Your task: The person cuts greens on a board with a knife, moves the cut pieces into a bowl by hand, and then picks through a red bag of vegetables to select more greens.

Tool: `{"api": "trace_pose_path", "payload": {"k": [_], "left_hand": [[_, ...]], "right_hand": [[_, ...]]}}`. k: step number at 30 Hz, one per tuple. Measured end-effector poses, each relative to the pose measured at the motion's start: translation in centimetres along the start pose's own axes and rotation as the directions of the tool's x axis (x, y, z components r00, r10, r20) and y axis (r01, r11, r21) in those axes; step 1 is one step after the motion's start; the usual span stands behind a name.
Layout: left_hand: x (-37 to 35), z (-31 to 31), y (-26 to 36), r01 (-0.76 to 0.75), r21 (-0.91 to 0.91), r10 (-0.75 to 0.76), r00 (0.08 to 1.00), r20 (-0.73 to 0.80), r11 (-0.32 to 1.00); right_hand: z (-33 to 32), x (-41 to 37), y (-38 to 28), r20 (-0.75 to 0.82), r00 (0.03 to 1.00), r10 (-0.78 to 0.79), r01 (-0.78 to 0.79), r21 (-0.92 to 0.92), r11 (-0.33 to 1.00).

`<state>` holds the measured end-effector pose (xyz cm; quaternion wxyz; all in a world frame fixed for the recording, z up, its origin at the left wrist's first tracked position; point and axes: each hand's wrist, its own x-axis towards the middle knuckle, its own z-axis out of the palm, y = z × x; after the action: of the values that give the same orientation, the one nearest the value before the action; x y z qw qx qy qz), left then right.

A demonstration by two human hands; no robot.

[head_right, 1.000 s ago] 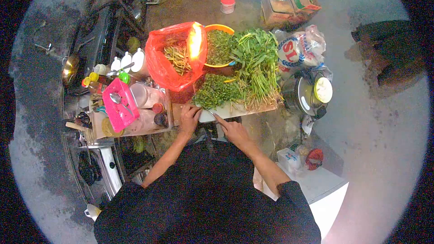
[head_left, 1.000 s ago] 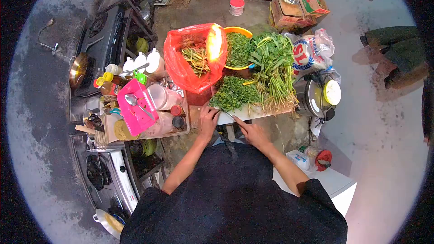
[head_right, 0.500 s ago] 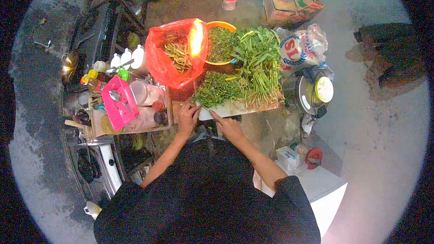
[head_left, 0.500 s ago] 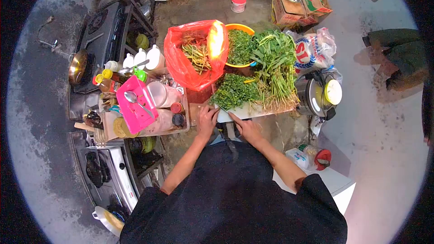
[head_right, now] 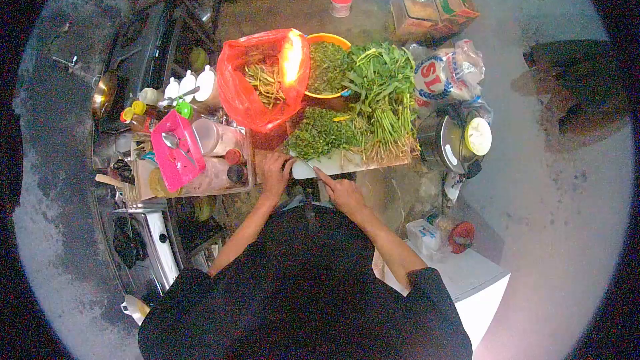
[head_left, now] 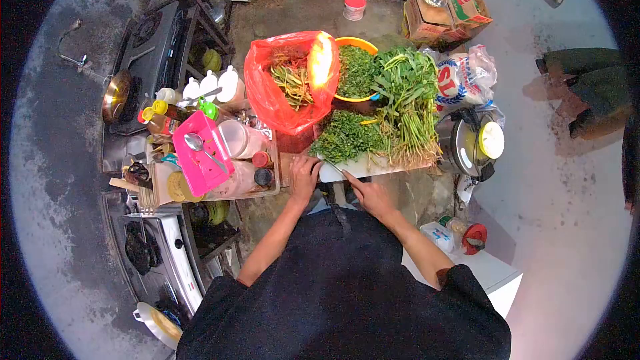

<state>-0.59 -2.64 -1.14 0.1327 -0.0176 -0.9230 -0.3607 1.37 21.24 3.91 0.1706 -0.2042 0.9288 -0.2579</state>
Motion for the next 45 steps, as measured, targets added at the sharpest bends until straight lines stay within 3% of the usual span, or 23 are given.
{"api": "trace_pose_path", "payload": {"k": [6,9,11,15,17,20,26,36,39,41,45], "left_hand": [[-0.1,-0.5,0.1,-0.03,0.034,0.029,0.999,0.03,0.999],[-0.2,-1.0,0.6,-0.02,0.011,0.019,0.999,0.04,1.0],[-0.4,-0.9,0.5,-0.009,-0.003,0.009,0.999,0.044,1.0],[-0.5,-0.2,-0.1,-0.006,-0.037,0.006,1.0,-0.001,0.999],[-0.3,-0.4,0.1,-0.005,-0.043,0.005,1.0,-0.006,0.999],[-0.4,-0.6,0.0,0.002,-0.048,-0.002,1.0,-0.004,0.999],[0.1,-0.2,-0.4,-0.027,-0.062,0.026,1.0,-0.016,0.998],[0.0,-0.1,-0.4,-0.023,-0.072,0.021,0.999,-0.037,0.997],[0.0,-0.1,-0.6,-0.04,-0.029,0.039,0.999,-0.029,0.999],[0.1,-0.1,-0.4,-0.039,-0.039,0.038,0.998,-0.045,0.998],[0.2,-0.4,0.2,-0.031,-0.04,0.028,0.997,-0.066,0.999]], "right_hand": [[0.2,0.2,-0.5,0.028,1.0,-0.003,0.003,-0.015,1.0],[0.4,1.1,-1.2,0.061,0.996,0.071,-0.068,-0.051,0.996],[2.0,2.0,-0.7,-0.088,0.996,-0.013,0.017,0.048,0.999],[1.6,1.7,-0.7,-0.124,0.992,-0.036,0.042,0.047,0.998],[0.1,0.2,-0.6,0.011,0.999,0.03,-0.03,-0.03,0.999],[0.1,-0.6,0.4,0.054,0.998,0.037,-0.035,-0.03,0.999],[-0.4,-0.5,-0.1,-0.034,0.999,-0.032,0.032,-0.012,0.999],[0.6,0.6,0.0,0.008,1.0,-0.024,0.024,-0.032,0.999],[0.0,0.8,-1.1,-0.081,0.995,-0.052,0.047,-0.059,0.997],[-0.1,0.7,-0.8,0.038,0.999,0.019,-0.018,-0.032,0.999],[-0.3,-0.2,0.3,0.087,0.996,0.023,-0.019,-0.042,0.999]]}}
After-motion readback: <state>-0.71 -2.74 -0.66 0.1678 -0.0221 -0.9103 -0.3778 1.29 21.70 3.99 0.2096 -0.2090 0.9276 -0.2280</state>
